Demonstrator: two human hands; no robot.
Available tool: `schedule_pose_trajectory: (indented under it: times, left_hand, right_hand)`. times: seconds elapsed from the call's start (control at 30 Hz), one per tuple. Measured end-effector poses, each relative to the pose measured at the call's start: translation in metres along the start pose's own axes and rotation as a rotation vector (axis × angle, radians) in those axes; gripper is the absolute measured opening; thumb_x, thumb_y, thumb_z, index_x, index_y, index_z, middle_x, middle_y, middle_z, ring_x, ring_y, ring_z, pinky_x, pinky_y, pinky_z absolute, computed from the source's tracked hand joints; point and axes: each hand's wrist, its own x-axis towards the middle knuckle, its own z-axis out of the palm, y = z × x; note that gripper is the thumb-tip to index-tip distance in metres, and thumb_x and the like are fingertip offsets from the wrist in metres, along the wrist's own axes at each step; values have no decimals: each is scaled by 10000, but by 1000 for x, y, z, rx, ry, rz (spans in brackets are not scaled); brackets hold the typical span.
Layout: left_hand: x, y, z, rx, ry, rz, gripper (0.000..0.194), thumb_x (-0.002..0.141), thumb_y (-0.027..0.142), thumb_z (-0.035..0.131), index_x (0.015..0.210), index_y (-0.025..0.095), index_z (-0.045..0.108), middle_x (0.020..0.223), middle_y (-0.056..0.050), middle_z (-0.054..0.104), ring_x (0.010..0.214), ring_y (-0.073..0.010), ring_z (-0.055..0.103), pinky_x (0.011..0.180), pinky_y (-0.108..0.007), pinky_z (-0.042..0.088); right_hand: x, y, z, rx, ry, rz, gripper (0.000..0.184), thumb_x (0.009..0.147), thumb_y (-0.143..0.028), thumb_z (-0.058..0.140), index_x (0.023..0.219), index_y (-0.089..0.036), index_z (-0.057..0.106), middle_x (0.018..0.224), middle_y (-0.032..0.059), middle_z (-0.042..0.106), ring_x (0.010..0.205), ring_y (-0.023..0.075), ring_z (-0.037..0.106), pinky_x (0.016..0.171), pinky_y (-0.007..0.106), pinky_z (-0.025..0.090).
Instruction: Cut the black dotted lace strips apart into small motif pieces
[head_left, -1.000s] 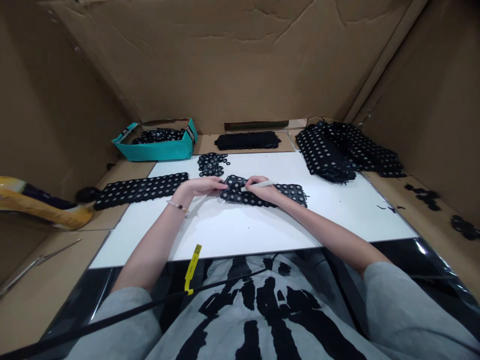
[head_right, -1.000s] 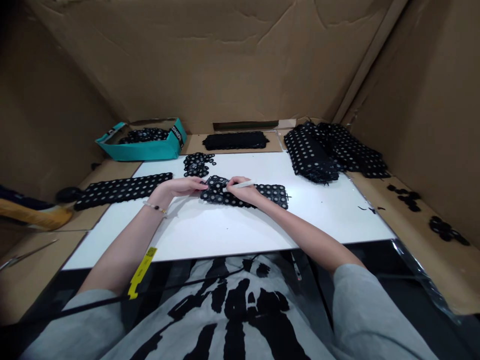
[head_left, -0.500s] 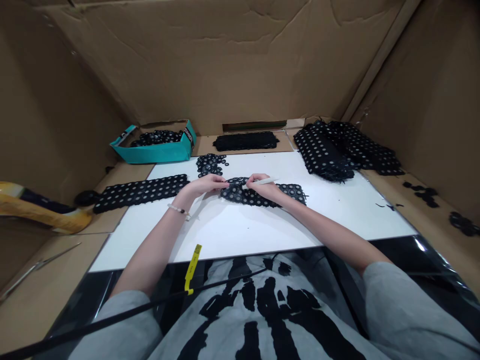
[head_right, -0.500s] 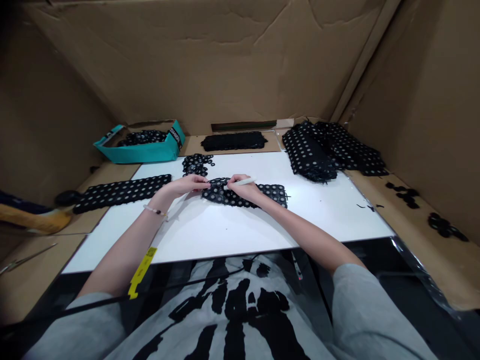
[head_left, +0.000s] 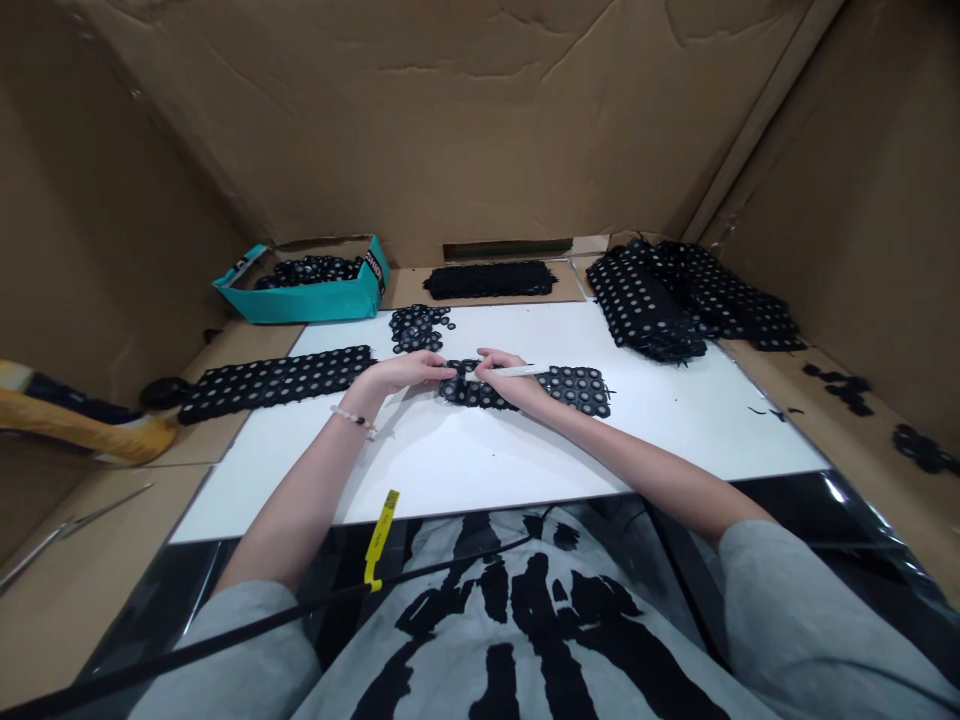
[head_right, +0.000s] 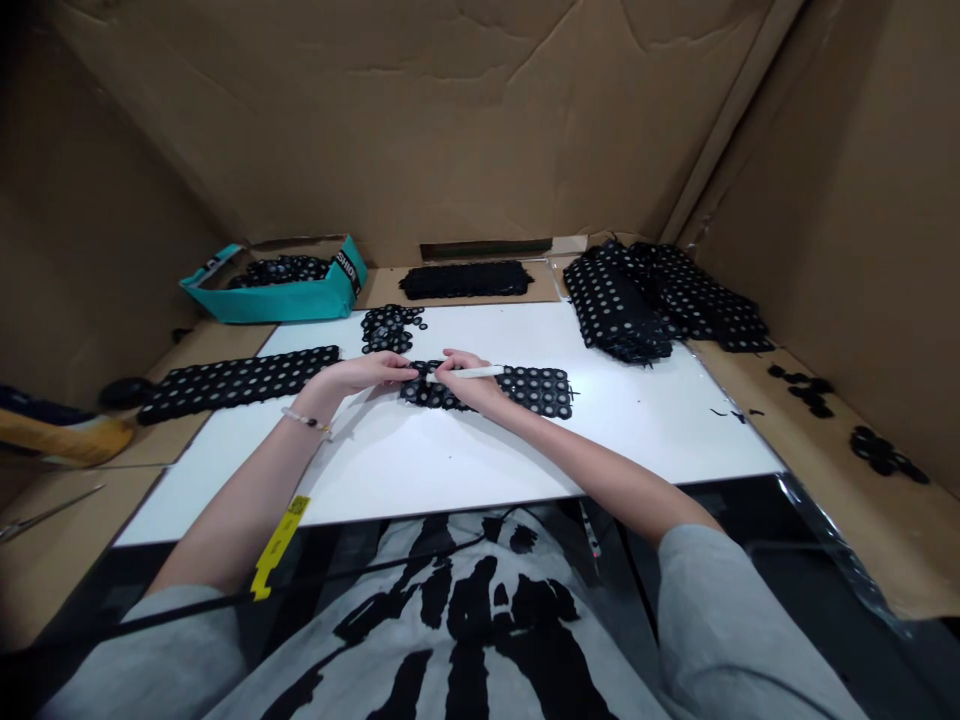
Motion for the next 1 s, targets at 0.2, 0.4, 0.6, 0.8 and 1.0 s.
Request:
schedule_pose_trajectory:
  times: [0.2,0.4,0.6,0.8,1.0]
  left_hand:
    - [0,0,0,32,22,-11,452,648,589,743,600,193,530,530,8,481,466,-112,340,468,-283,236]
    - [3,-3,1,47,15,-5,472,668,613,725,592,186,538,505,11,457,468,-111,346,466,-280,238]
    - [4,-3,5,-122,-21,-68,435,616,554,780,626,171,575,564,0,522,513,-122,418,491,-267,311]
    - [3,1,8,-90,-34,-50,434,609,557,771,615,172,569,577,-2,527,543,-131,430,513,-264,319]
    - [-2,4,-2,240,70,24,409,671,573,707,596,195,571,525,10,463,503,-131,368,492,-275,235]
  right_hand:
    - [-1,-1,-3,5,-15,0,155,767,-321,584,673,-216,651,1305,37,624,1227,222,560,1136,377,304]
    - [-4,-4,2,-84,-6,-39,116,756,-295,606,675,-229,657,1214,21,673,1210,217,570,1120,381,310]
    - [-7,-4,9,-250,12,-100,103,753,-220,567,672,-228,630,1099,3,708,1244,223,536,1112,460,239]
    - [-9,1,12,-294,35,-165,108,767,-233,548,675,-233,605,1114,-9,702,1237,232,523,1084,479,229]
    - [-8,-1,8,-234,-23,-141,130,795,-288,549,714,-234,636,1088,6,709,1229,232,531,1103,485,191]
